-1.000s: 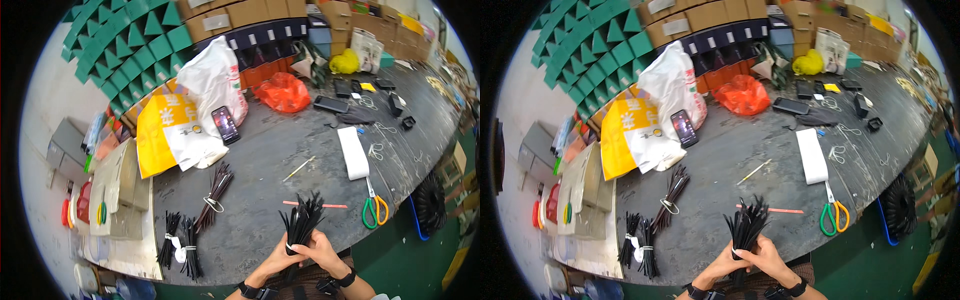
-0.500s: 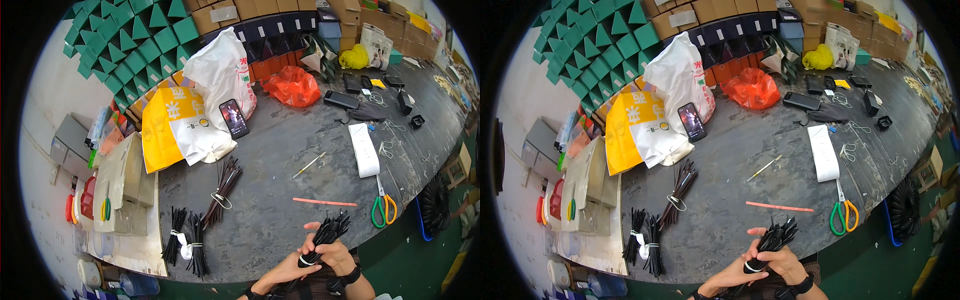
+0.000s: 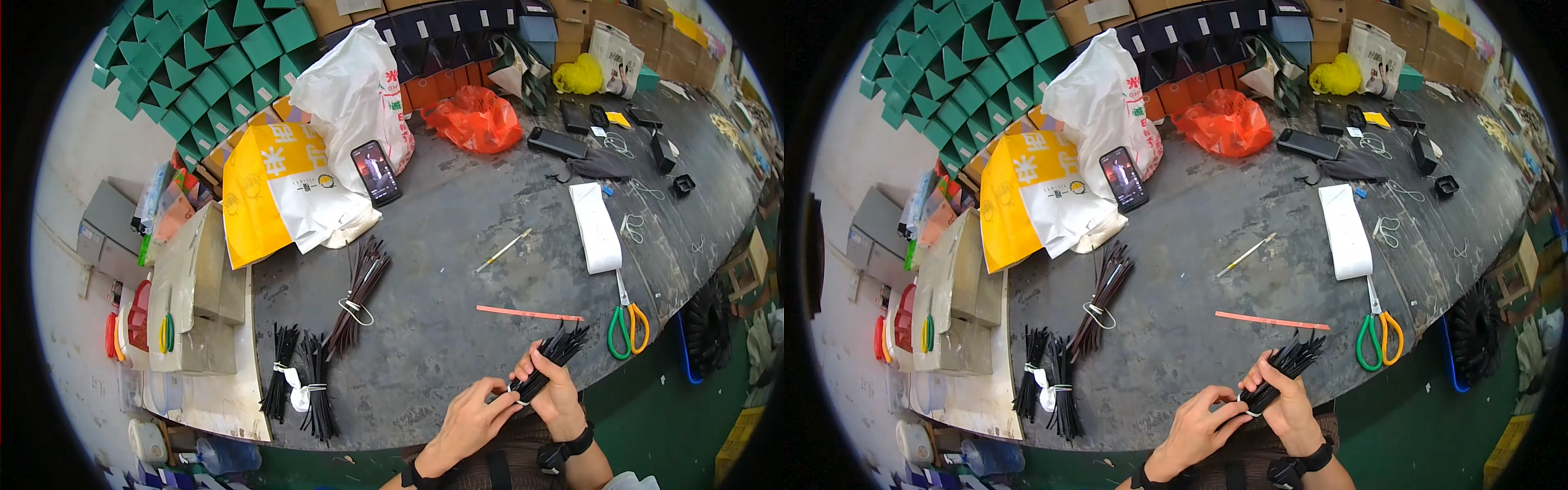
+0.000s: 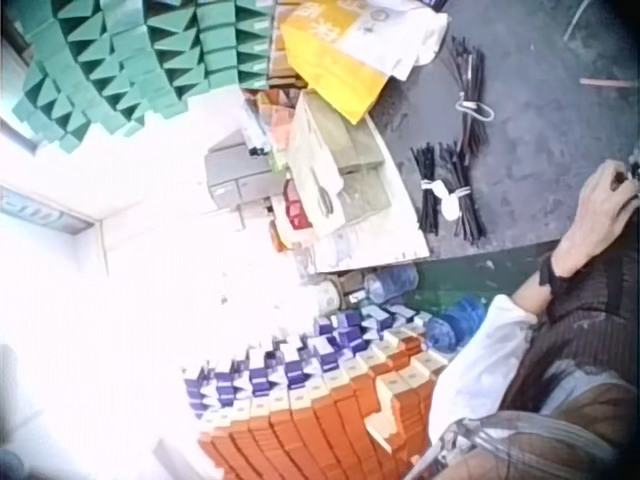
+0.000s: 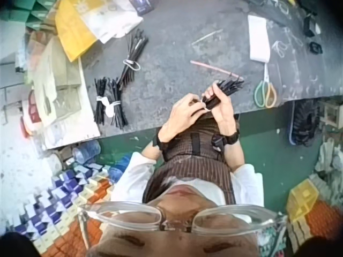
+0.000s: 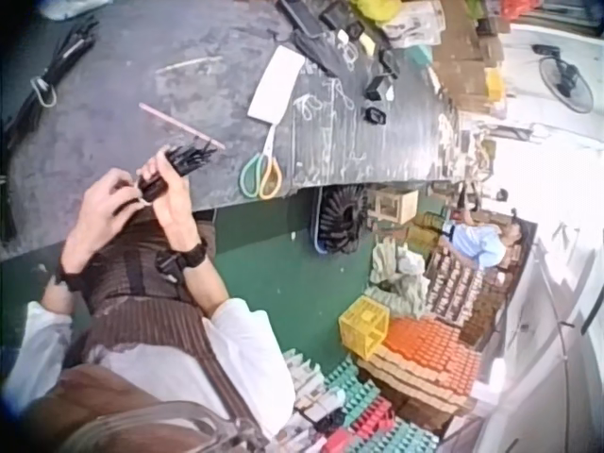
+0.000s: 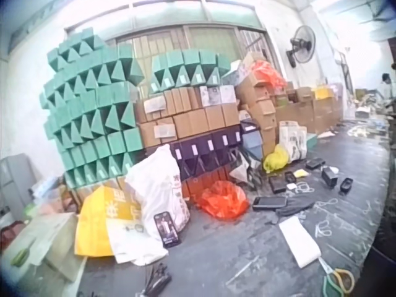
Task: The recorder is inspecting and sorting long black plastic or rubber components at a workbench, using a red guide and a small tool to check dimensions or quality.
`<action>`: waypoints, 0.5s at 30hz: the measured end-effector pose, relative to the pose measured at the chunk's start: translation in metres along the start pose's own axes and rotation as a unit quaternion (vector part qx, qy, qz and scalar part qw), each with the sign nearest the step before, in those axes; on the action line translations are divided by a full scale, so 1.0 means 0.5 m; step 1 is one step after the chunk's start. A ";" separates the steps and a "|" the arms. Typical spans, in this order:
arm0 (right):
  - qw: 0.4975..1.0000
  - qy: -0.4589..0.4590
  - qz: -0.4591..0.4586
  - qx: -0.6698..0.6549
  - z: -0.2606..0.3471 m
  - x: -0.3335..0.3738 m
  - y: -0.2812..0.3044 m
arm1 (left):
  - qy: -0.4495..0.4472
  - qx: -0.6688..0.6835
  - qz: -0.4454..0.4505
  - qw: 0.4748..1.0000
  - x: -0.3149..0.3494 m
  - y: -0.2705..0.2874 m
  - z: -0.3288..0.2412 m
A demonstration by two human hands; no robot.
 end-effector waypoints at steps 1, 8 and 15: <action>1.000 0.000 -0.001 0.000 0.001 0.002 0.001 | -0.017 -0.006 0.031 0.999 -0.001 -0.005 -0.002; 0.999 -0.035 0.007 0.011 0.000 0.005 0.018 | -0.053 -0.014 0.163 0.985 0.005 -0.021 -0.018; 0.999 -0.016 -0.022 -0.042 0.041 -0.005 0.044 | -0.056 0.025 0.209 0.976 0.025 0.012 -0.025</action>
Point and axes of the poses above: each hand's wrist, its own x-axis away from the middle knuckle, its own y-axis out of the back of the hand, z = x × y, the point moved 8 cm from there along -x, towards the middle knuckle, and after that the axes turned 7 degrees about -z, right-handed, at the moved point
